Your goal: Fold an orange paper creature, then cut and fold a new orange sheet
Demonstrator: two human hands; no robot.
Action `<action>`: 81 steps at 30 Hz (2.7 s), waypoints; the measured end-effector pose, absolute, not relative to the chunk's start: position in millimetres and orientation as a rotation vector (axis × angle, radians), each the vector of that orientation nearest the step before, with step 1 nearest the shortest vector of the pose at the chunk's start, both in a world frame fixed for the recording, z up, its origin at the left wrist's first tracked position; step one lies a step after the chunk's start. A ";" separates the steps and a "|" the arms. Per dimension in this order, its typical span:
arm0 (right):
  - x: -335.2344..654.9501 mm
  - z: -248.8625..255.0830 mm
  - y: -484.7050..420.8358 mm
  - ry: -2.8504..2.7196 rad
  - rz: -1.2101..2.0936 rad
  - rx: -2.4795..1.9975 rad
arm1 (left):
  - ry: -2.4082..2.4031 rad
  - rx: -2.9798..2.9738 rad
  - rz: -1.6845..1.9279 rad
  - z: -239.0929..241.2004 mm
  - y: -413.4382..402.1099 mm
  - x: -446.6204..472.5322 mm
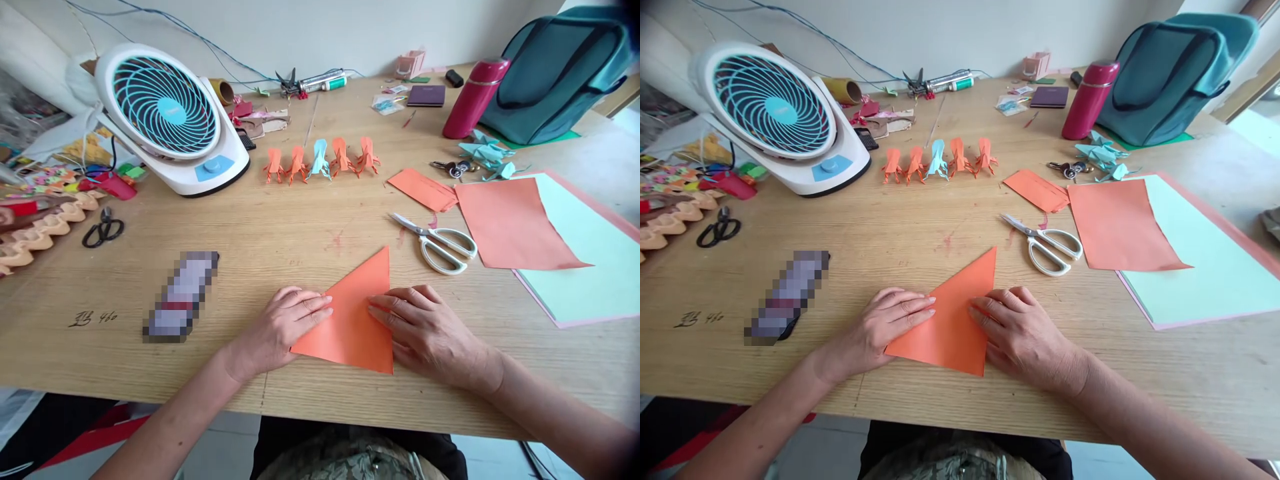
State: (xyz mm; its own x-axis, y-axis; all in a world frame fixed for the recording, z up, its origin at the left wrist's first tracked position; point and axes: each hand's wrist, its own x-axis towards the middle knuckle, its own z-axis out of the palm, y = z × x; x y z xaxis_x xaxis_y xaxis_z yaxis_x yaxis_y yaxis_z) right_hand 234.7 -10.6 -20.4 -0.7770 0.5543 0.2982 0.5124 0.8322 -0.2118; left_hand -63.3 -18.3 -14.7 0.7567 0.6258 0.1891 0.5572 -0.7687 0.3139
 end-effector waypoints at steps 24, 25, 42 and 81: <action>228.5 -0.1 -7.2 -2.543 0.575 -1.044 | 1.087 2.373 0.371 18.4 -1.3 -57.3; 227.3 0.7 -4.8 -2.525 0.588 -1.099 | 1.122 2.337 0.330 22.7 4.9 -55.2; 217.7 -1.8 26.0 -2.363 0.689 -1.382 | 1.260 2.182 -0.011 23.4 57.6 -39.3; 233.6 -3.3 26.5 -2.231 1.024 -1.224 | 0.613 2.951 0.580 -24.5 11.9 -29.2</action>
